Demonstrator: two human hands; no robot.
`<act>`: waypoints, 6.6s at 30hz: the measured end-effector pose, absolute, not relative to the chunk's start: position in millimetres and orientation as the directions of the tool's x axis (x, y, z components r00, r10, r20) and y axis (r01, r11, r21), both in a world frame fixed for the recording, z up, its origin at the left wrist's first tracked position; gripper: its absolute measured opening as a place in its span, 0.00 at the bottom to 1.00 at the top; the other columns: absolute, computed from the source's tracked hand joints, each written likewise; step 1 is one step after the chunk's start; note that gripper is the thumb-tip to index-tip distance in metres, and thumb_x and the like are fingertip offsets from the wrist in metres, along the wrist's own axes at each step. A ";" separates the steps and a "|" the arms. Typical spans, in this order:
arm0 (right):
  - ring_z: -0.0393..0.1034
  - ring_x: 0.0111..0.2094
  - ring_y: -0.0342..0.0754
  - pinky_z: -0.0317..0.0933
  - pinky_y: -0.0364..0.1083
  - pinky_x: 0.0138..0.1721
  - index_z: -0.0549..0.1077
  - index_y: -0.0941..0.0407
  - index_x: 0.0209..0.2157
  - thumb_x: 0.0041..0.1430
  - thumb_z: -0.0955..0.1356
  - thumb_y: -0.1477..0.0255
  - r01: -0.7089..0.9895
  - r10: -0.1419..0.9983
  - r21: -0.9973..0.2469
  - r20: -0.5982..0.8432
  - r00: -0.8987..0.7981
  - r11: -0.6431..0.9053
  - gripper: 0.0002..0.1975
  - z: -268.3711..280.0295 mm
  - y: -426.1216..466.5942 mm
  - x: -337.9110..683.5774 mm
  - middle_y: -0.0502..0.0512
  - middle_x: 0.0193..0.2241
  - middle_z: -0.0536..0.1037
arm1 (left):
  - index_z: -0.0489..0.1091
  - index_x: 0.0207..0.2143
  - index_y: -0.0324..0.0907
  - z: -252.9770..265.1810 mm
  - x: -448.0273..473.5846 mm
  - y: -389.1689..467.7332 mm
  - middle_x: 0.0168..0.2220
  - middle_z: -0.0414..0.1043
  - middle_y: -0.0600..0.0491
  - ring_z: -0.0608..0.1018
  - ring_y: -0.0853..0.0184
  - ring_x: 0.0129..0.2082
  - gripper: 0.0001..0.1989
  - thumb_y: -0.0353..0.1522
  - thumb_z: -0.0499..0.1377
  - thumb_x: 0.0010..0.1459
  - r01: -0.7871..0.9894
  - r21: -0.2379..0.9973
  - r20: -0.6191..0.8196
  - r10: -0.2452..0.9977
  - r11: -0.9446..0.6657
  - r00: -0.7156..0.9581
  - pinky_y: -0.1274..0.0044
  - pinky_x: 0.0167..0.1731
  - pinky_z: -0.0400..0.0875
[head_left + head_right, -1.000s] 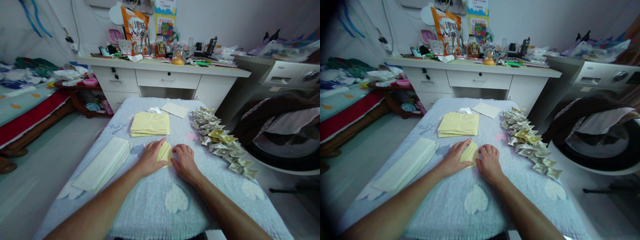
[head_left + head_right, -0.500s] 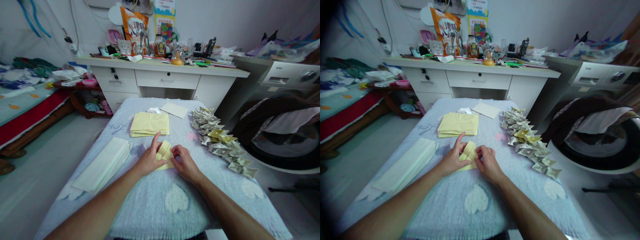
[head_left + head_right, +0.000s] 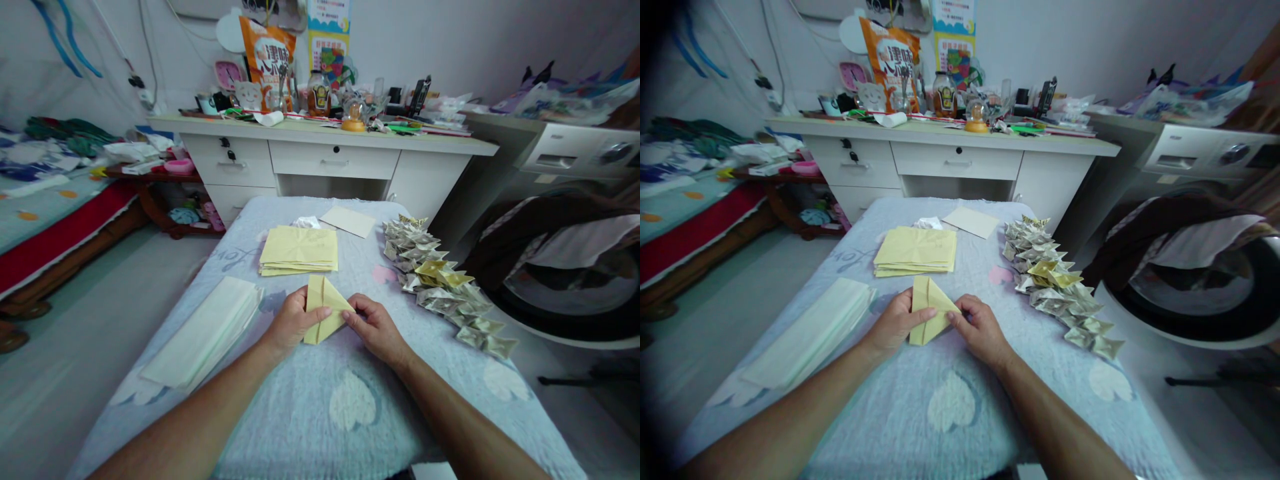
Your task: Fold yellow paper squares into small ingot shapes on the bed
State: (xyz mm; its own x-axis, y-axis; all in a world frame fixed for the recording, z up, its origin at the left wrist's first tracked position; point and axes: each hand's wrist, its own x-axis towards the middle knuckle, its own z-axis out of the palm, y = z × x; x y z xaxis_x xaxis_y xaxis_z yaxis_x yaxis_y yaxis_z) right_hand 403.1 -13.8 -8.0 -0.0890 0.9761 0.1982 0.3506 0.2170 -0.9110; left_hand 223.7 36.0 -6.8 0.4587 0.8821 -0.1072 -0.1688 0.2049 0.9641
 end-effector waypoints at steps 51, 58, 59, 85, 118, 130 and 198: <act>0.60 0.49 0.54 0.51 0.55 0.51 0.61 0.56 0.58 0.56 0.65 0.78 0.865 0.934 -0.388 0.283 -0.216 0.318 0.27 -15.9 -20.2 416.4 0.54 0.45 0.78 | 0.72 0.42 0.42 -21.4 226.6 27.7 0.45 0.74 0.49 0.71 0.63 0.50 0.11 0.26 0.53 0.59 0.378 0.443 0.279 0.525 -0.813 0.804 0.68 0.51 0.66; 0.62 0.45 0.53 0.50 0.55 0.51 0.63 0.58 0.56 0.55 0.66 0.78 0.888 0.946 -0.336 0.200 -0.257 0.312 0.25 -4.0 -27.7 425.0 0.54 0.43 0.79 | 0.71 0.44 0.43 -21.6 225.4 26.4 0.48 0.73 0.50 0.71 0.63 0.51 0.13 0.25 0.52 0.59 0.388 0.431 0.276 0.529 -0.815 0.802 0.68 0.51 0.67; 0.62 0.45 0.54 0.50 0.55 0.51 0.63 0.58 0.56 0.56 0.66 0.78 0.891 0.945 -0.323 0.187 -0.270 0.318 0.25 -2.2 -29.6 427.1 0.54 0.43 0.79 | 0.71 0.44 0.43 -22.0 225.4 26.7 0.49 0.73 0.50 0.71 0.63 0.51 0.13 0.25 0.52 0.59 0.389 0.432 0.277 0.530 -0.814 0.802 0.68 0.51 0.67; 0.61 0.46 0.53 0.57 0.52 0.48 0.67 0.55 0.47 0.47 0.74 0.67 0.760 0.903 -0.500 0.119 -0.414 0.415 0.24 7.5 -27.2 429.1 0.58 0.46 0.69 | 0.68 0.49 0.43 -8.8 220.4 25.6 0.50 0.69 0.49 0.67 0.59 0.51 0.24 0.33 0.66 0.48 0.339 0.558 0.224 0.530 -0.758 0.818 0.67 0.51 0.63; 0.64 0.44 0.49 0.58 0.50 0.47 0.73 0.55 0.31 0.53 0.66 0.80 0.676 0.938 -0.652 0.205 -0.280 0.344 0.06 -6.1 -24.4 430.7 0.55 0.41 0.72 | 0.73 0.40 0.43 -13.0 223.0 28.4 0.45 0.74 0.51 0.71 0.62 0.46 0.10 0.30 0.59 0.54 0.375 0.546 0.257 0.575 -0.750 0.776 0.68 0.49 0.65; 0.62 0.45 0.52 0.55 0.52 0.49 0.75 0.57 0.28 0.55 0.69 0.71 0.799 0.976 -0.569 0.198 -0.094 0.192 0.05 -15.3 -19.5 431.8 0.57 0.42 0.72 | 0.70 0.27 0.40 -11.7 222.4 29.4 0.36 0.67 0.51 0.69 0.64 0.40 0.06 0.32 0.57 0.56 0.544 0.562 0.218 0.746 -0.623 0.629 0.71 0.43 0.64; 0.57 0.46 0.57 0.50 0.54 0.45 0.67 0.47 0.46 0.53 0.67 0.67 0.938 0.985 -0.336 0.115 0.129 -0.084 0.17 -18.3 -28.6 442.3 0.57 0.46 0.64 | 0.67 0.40 0.54 -10.0 198.2 44.7 0.49 0.59 0.56 0.61 0.59 0.51 0.15 0.32 0.58 0.47 0.740 0.484 -0.074 0.820 -0.467 0.567 0.67 0.52 0.51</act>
State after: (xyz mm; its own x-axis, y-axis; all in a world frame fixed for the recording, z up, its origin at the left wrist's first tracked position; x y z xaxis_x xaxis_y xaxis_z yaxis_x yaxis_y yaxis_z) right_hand 442.3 -28.6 -18.3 0.1292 0.9849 0.1154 0.9380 -0.0837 -0.3363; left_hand 198.2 44.7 -10.0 0.5668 0.8205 -0.0743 0.7400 -0.4674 0.4838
